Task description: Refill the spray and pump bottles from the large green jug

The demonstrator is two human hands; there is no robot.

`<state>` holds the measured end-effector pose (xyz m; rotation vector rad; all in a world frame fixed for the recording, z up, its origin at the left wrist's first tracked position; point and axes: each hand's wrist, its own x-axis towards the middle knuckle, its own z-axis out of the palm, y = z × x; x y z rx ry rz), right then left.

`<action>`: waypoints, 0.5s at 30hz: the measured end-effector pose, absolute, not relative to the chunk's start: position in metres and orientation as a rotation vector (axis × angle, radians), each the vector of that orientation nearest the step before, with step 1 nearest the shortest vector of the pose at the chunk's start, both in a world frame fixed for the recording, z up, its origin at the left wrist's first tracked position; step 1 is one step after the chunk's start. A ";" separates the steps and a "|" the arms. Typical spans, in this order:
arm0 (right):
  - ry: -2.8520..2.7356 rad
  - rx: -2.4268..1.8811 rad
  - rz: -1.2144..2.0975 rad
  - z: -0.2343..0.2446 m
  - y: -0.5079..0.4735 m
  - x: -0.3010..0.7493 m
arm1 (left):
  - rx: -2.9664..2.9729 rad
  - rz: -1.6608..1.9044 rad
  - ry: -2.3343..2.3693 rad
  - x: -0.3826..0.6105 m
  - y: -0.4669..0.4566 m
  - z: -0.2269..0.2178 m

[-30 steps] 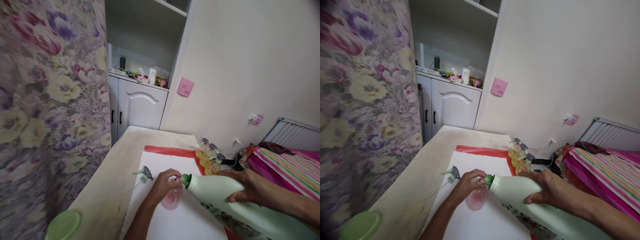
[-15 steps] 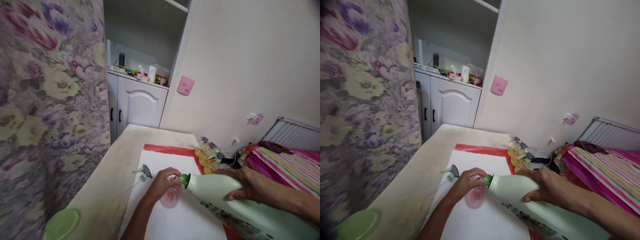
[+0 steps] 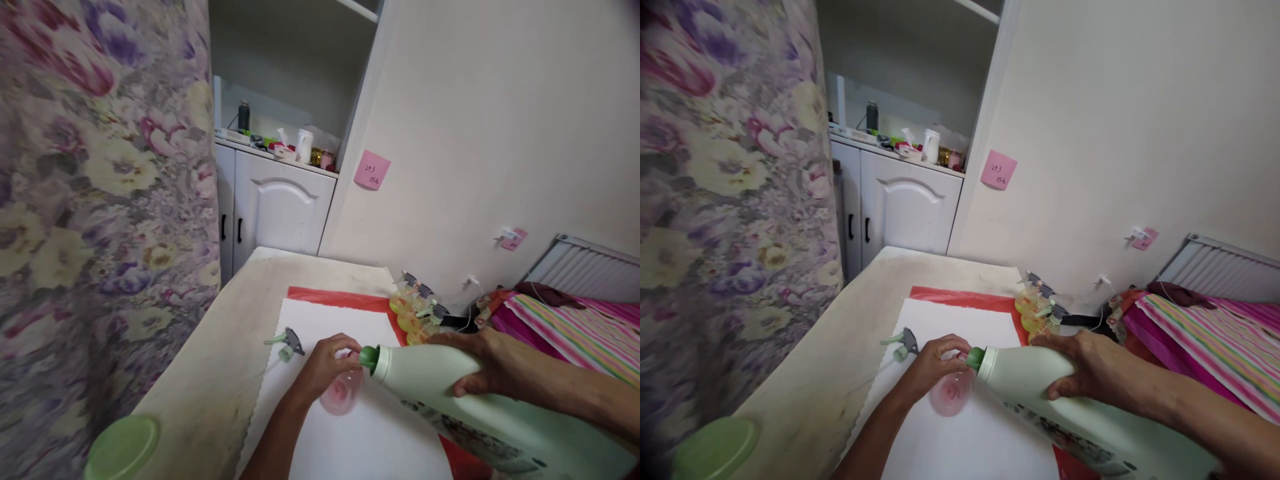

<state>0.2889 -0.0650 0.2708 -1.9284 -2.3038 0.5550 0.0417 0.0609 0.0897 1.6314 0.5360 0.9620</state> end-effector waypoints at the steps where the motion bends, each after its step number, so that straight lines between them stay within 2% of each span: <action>1: -2.301 -1.924 0.569 0.271 -0.064 0.288 | 1.632 0.963 0.536 0.042 0.061 0.090; 10: -2.343 -1.991 0.605 0.279 -0.063 0.281 | 1.622 0.990 0.495 0.042 0.062 0.086; 15: -2.395 -1.943 0.497 0.281 -0.063 0.279 | 1.598 0.977 0.495 0.042 0.061 0.086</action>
